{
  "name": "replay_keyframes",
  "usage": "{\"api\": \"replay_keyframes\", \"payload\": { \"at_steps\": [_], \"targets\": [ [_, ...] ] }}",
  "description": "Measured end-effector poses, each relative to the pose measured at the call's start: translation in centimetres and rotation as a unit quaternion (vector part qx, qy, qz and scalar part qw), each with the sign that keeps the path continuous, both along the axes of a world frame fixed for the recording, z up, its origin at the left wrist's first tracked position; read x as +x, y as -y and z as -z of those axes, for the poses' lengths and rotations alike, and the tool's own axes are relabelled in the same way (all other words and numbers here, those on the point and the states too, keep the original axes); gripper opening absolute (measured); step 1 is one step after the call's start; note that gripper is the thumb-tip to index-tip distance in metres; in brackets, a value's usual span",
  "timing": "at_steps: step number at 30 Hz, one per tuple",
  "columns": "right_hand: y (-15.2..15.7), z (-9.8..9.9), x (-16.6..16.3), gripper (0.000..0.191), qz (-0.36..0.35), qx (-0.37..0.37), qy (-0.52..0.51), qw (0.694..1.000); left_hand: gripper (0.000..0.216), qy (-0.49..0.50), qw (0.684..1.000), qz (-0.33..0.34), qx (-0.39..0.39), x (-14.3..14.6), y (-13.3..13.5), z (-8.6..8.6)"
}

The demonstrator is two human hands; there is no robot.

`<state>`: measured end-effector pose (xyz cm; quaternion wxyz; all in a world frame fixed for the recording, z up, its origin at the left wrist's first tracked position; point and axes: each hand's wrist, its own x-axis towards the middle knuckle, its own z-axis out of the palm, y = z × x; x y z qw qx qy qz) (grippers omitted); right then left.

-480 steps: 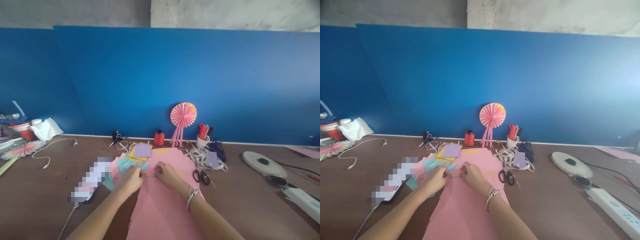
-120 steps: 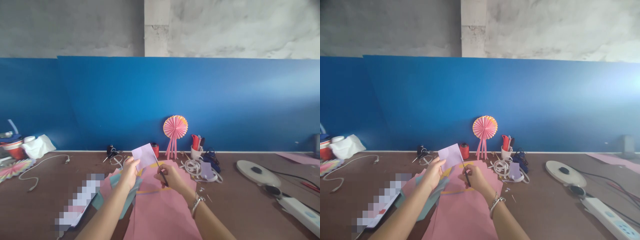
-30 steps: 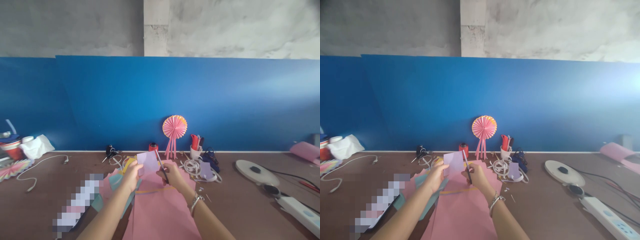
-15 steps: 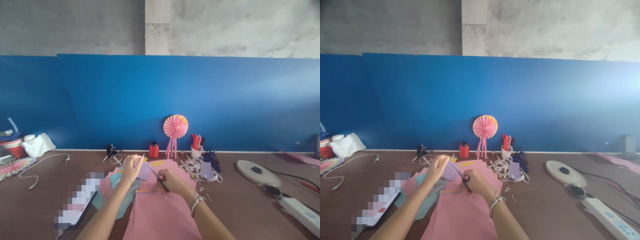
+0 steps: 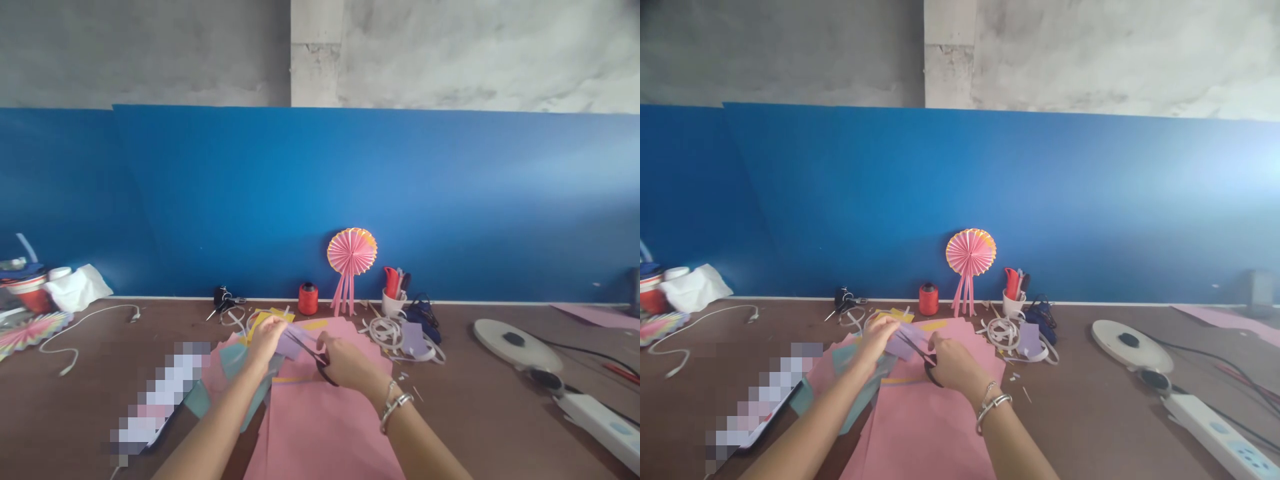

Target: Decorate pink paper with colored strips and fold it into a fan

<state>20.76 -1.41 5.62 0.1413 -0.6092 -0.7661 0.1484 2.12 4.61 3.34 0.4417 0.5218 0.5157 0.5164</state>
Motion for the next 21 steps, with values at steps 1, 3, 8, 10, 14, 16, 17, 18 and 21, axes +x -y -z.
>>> {"api": "replay_keyframes", "payload": {
  "at_steps": [1,3,8,10,14,16,17,18,21],
  "targets": [
    [0.0,0.0,0.1,0.026,0.0,-0.002,0.007,1.0,0.015,0.008,1.0,-0.018,0.005,-0.1,-0.2,0.2],
    [-0.1,0.1,0.2,0.024,0.021,0.009,0.031,0.999,0.019,0.025,0.998,-0.049,0.017,-0.4,-0.6,0.7],
    [-0.8,0.8,0.6,0.015,0.076,0.093,0.093,0.988,0.028,0.066,0.996,-0.053,0.026,-0.6,-0.8,0.7],
    [-1.5,1.1,0.7,0.017,0.083,0.084,0.078,0.99,0.03,0.08,0.996,-0.037,0.022,-0.4,-0.6,0.3],
    [-3.4,1.1,0.4,0.022,0.055,0.01,-0.008,0.998,0.032,0.095,0.995,-0.014,0.02,0.2,-0.1,-0.3],
    [-4.6,1.0,0.0,0.022,0.038,-0.009,-0.024,0.999,0.032,0.1,0.995,-0.001,0.02,0.3,0.0,-0.5],
    [-5.2,0.9,-0.2,0.022,0.031,-0.022,-0.033,0.999,0.032,0.103,0.995,0.005,0.02,0.3,0.0,-0.5],
    [-5.8,0.9,-0.3,0.023,0.023,-0.039,-0.042,0.998,0.032,0.105,0.994,0.011,0.02,0.3,0.0,-0.5],
    [-7.2,1.0,-0.4,0.028,-0.002,-0.104,-0.083,0.991,0.032,0.111,0.993,0.025,0.018,0.4,0.1,-0.5]
  ]
}}
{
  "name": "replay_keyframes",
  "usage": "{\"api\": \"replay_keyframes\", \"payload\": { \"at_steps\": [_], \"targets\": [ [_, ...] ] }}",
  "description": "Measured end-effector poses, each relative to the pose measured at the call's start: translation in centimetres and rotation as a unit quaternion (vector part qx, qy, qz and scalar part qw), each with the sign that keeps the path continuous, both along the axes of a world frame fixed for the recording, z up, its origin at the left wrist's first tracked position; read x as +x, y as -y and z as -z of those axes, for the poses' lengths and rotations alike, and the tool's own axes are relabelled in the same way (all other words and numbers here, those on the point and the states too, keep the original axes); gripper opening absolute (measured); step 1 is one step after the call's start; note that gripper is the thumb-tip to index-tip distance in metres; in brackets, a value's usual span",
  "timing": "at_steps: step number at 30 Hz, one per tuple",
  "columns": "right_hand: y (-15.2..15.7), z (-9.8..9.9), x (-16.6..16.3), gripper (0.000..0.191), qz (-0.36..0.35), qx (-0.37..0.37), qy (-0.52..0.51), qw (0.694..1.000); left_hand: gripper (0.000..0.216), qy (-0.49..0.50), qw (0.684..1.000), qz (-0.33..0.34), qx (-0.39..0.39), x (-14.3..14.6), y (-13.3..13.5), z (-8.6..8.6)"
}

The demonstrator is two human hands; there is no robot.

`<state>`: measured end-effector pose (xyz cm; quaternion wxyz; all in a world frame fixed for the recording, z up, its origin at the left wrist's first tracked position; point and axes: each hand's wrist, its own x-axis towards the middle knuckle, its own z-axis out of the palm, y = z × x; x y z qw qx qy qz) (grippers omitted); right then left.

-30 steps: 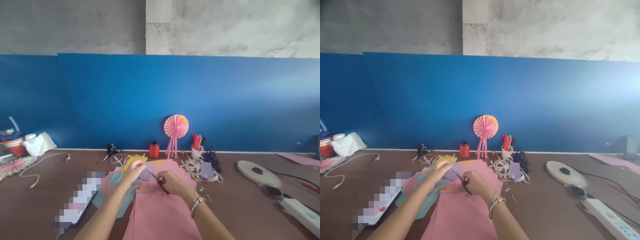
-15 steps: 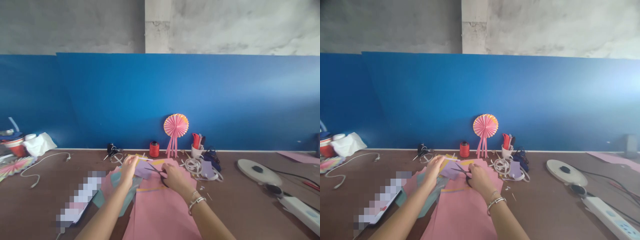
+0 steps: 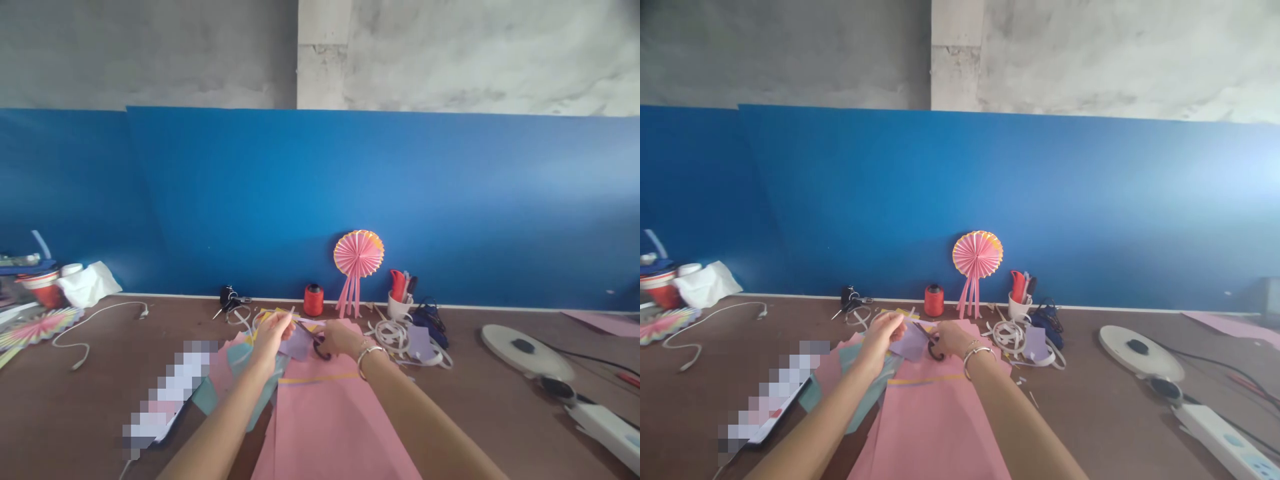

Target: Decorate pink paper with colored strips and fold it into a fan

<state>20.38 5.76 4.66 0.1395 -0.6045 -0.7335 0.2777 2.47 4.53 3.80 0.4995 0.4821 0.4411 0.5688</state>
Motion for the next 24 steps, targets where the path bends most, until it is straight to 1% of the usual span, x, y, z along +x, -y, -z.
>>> {"api": "replay_keyframes", "payload": {
  "at_steps": [1,3,5,6,7,9,10,11,12,15,17,19,22,23,24],
  "targets": [
    [-0.3,0.0,0.1,0.03,-0.006,-0.019,-0.018,1.0,0.032,0.001,1.0,0.003,-0.001,0.0,0.0,0.0],
    [-0.6,-0.3,0.4,0.027,-0.006,-0.041,-0.063,0.997,0.032,0.001,1.0,0.007,-0.004,0.1,0.1,0.0],
    [-0.4,-0.7,0.8,0.022,0.008,-0.036,-0.111,0.993,0.032,0.001,1.0,0.009,-0.009,0.2,0.2,0.0],
    [-0.1,-0.9,1.0,0.026,0.018,-0.026,-0.144,0.989,0.032,0.001,1.0,0.009,-0.011,0.3,0.2,-0.1],
    [0.4,-1.1,1.1,0.032,0.028,-0.019,-0.192,0.981,0.031,0.001,1.0,0.009,-0.014,0.4,0.3,-0.2],
    [1.5,-1.4,1.2,0.043,0.049,-0.02,-0.316,0.947,0.031,0.0,1.0,0.01,-0.016,0.7,0.5,-0.3],
    [2.1,-1.4,1.1,0.045,0.058,-0.029,-0.372,0.926,0.031,-0.002,1.0,0.012,-0.016,0.9,0.7,-0.3],
    [2.8,-1.4,1.0,0.043,0.065,-0.031,-0.401,0.913,0.03,-0.004,1.0,0.016,-0.015,1.1,0.9,-0.3],
    [3.5,-1.4,0.9,0.038,0.07,-0.024,-0.402,0.912,0.03,-0.008,1.0,0.021,-0.013,1.4,1.1,-0.3],
    [5.2,-1.3,0.7,0.025,0.105,0.044,-0.364,0.924,0.03,-0.026,0.999,0.039,-0.007,2.1,2.0,-0.2],
    [6.1,-1.2,0.8,0.023,0.132,0.075,-0.358,0.921,0.031,-0.042,0.998,0.053,-0.004,2.5,2.5,-0.2],
    [6.8,-0.9,1.2,0.02,0.168,0.086,-0.353,0.917,0.031,-0.063,0.996,0.065,-0.003,2.9,2.7,-0.3],
    [7.5,0.2,2.0,0.016,0.235,0.098,-0.318,0.913,0.028,-0.101,0.993,0.067,0.0,3.2,2.8,-0.3],
    [7.7,0.8,2.2,0.016,0.241,0.103,-0.296,0.919,0.025,-0.116,0.991,0.064,0.004,3.1,2.9,-0.2],
    [7.8,1.4,2.5,0.015,0.232,0.109,-0.272,0.928,0.021,-0.127,0.99,0.061,0.007,3.1,3.1,-0.1]
  ]
}}
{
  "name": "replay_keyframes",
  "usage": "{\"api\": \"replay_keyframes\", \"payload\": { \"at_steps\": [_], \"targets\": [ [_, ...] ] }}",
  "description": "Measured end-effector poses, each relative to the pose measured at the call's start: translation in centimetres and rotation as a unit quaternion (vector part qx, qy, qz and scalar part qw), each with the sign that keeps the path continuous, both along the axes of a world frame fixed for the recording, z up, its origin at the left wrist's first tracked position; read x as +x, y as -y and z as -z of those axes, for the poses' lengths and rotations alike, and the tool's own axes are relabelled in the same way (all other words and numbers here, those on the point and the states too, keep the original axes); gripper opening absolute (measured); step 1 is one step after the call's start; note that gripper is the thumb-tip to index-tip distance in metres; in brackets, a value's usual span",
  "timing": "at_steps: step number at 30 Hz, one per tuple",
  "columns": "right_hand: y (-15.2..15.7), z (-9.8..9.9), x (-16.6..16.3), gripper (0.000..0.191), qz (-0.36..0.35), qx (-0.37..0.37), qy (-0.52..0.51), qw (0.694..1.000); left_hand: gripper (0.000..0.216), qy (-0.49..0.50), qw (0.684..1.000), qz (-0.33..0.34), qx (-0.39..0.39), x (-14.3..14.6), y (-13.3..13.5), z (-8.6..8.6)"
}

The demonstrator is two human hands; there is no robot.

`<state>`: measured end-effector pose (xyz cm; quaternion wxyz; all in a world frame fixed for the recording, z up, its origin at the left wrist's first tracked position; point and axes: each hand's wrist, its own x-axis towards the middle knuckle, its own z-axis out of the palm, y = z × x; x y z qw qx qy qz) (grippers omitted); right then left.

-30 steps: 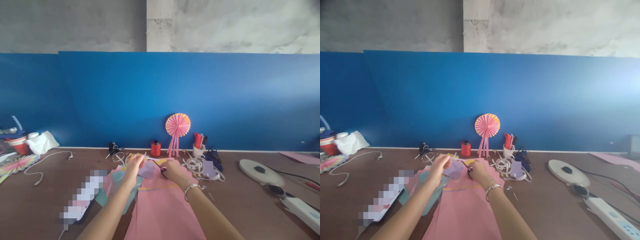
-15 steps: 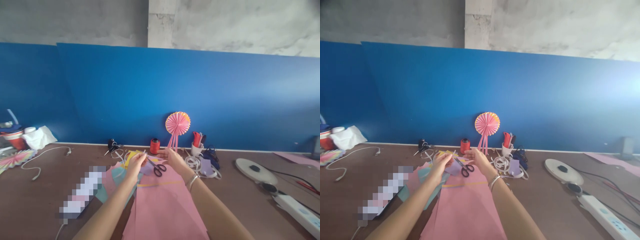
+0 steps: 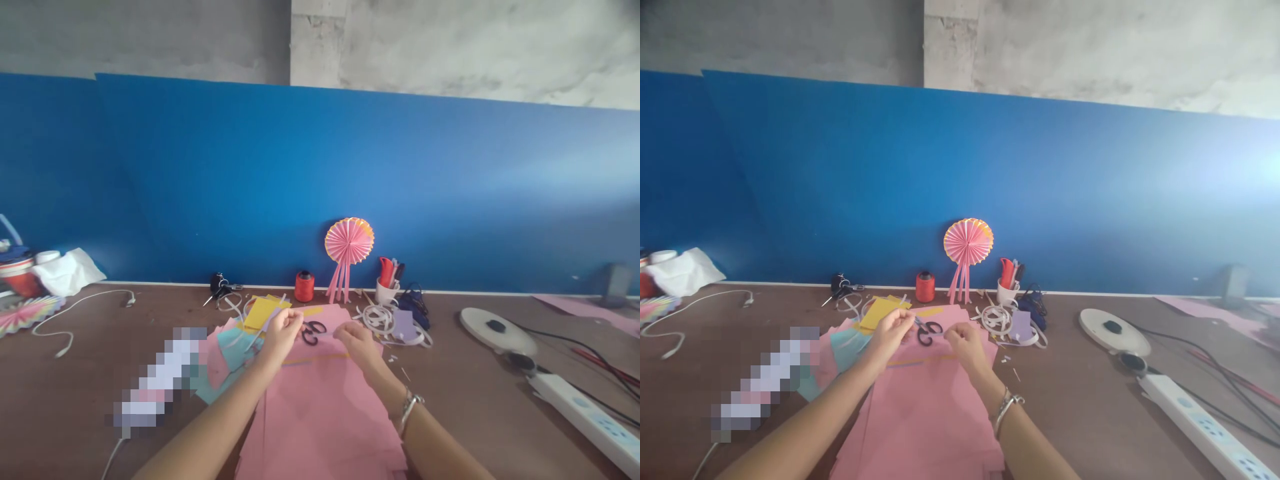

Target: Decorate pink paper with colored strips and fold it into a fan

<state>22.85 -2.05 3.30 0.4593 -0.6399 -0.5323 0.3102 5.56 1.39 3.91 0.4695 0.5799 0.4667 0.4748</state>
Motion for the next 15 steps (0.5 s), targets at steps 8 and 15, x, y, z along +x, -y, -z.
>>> {"api": "replay_keyframes", "payload": {
  "at_steps": [8,15],
  "targets": [
    [0.1,3.2,1.0,0.017,-0.094,0.033,0.14,0.985,0.021,-0.392,0.897,0.123,0.16,-1.1,5.5,2.2],
    [-0.4,4.3,1.8,0.017,-0.094,0.022,0.175,0.98,0.025,-0.456,0.85,0.152,0.215,-1.5,6.3,3.2]
  ]
}}
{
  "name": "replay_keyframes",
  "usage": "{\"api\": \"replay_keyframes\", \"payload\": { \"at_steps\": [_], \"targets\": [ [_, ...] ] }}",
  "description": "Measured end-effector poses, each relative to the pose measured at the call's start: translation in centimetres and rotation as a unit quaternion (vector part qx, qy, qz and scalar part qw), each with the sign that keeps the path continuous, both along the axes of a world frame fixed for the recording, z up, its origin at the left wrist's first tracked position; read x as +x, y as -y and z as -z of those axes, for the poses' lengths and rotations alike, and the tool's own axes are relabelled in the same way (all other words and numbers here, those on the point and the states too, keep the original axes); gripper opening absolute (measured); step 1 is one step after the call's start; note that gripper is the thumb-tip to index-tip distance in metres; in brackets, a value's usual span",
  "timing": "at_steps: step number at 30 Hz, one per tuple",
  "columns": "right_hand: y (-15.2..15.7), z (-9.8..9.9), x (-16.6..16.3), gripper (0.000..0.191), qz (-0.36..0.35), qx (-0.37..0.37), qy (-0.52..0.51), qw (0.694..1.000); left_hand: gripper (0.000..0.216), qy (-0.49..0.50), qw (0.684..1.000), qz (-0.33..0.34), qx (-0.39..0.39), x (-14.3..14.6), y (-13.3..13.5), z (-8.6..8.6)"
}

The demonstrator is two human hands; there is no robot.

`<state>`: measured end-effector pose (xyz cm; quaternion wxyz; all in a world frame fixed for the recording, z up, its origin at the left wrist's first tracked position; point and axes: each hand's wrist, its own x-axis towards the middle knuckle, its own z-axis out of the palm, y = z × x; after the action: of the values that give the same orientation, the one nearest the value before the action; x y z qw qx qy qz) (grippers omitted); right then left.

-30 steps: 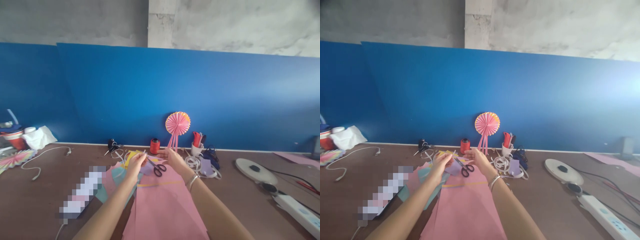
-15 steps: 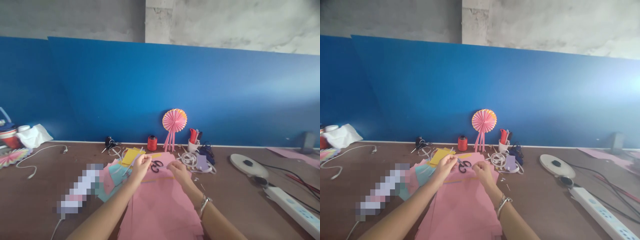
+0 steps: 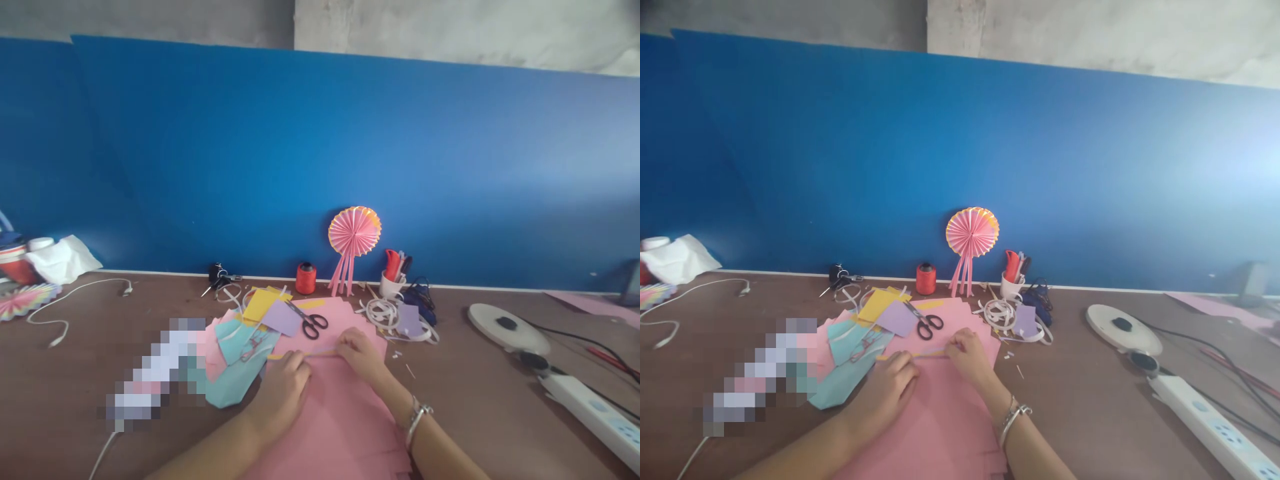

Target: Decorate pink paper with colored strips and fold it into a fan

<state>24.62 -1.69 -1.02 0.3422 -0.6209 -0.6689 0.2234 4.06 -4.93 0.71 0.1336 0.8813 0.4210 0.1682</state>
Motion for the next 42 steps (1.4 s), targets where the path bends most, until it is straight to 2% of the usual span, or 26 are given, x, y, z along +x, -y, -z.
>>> {"api": "replay_keyframes", "payload": {
  "at_steps": [7,29,36,42],
  "targets": [
    [-0.21,0.66,0.36,0.019,-0.007,0.001,0.001,1.0,0.022,-0.005,1.0,-0.015,0.01,-0.06,-0.03,-0.03],
    [-0.22,0.41,0.37,0.017,0.006,-0.011,0.024,1.0,0.017,-0.002,0.999,-0.046,-0.027,-0.11,-0.26,-0.69],
    [-0.08,0.14,0.27,0.017,0.003,-0.006,0.024,1.0,0.031,0.0,0.998,-0.047,-0.043,-0.17,-0.41,-0.42],
    [0.08,-0.04,0.02,0.017,0.016,-0.004,0.025,1.0,0.043,-0.015,0.997,-0.041,-0.057,-0.08,-0.47,-0.94]
  ]
}}
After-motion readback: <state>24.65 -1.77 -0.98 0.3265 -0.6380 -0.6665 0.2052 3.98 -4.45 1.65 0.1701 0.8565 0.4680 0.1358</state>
